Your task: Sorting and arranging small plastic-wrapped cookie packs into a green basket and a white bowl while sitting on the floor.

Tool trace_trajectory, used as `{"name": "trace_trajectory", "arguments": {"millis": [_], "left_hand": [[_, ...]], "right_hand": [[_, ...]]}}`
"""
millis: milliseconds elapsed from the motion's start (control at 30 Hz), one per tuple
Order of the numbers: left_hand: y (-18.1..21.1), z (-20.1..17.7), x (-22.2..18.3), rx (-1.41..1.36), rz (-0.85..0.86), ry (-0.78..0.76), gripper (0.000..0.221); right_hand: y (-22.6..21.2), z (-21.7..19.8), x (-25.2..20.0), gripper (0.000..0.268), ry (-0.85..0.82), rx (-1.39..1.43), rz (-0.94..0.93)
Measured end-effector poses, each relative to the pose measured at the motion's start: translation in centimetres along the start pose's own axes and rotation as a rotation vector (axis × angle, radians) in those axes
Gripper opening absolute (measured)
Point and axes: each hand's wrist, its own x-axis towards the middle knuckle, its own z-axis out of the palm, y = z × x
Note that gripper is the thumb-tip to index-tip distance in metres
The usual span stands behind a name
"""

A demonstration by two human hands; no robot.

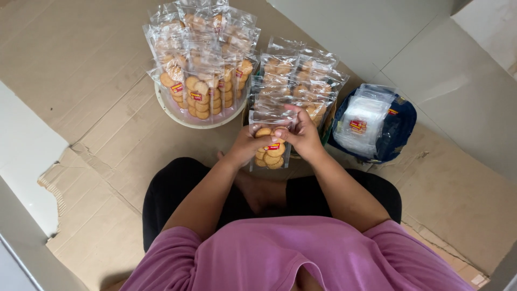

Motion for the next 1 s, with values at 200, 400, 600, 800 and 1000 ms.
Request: {"name": "trace_trajectory", "arguments": {"millis": [200, 400, 600, 800, 1000], "left_hand": [[-0.2, 0.0, 0.5, 0.204, 0.062, -0.023, 0.038], [-1.1, -0.4, 2.2, 0.252, 0.123, 0.003, 0.022], [4.2, 2.4, 1.5, 0.195, 0.187, 0.086, 0.012], [2.6, 3.3, 2.3, 0.132, 0.179, 0.107, 0.011], [-0.2, 2.1, 2.7, 0.064, 0.161, 0.148, 0.012]], "right_hand": [[1.2, -0.3, 0.4, 0.028, 0.215, -0.048, 0.047], [-0.2, 0.2, 0.5, 0.017, 0.247, 0.013, 0.068], [-1.3, 1.2, 0.7, 0.013, 0.341, 0.039, 0.094], [-0.9, 1.1, 1.0, 0.014, 0.37, 0.001, 0.099], [0.3, 0.5, 0.7, 0.014, 0.359, -0.099, 0.067]]}}
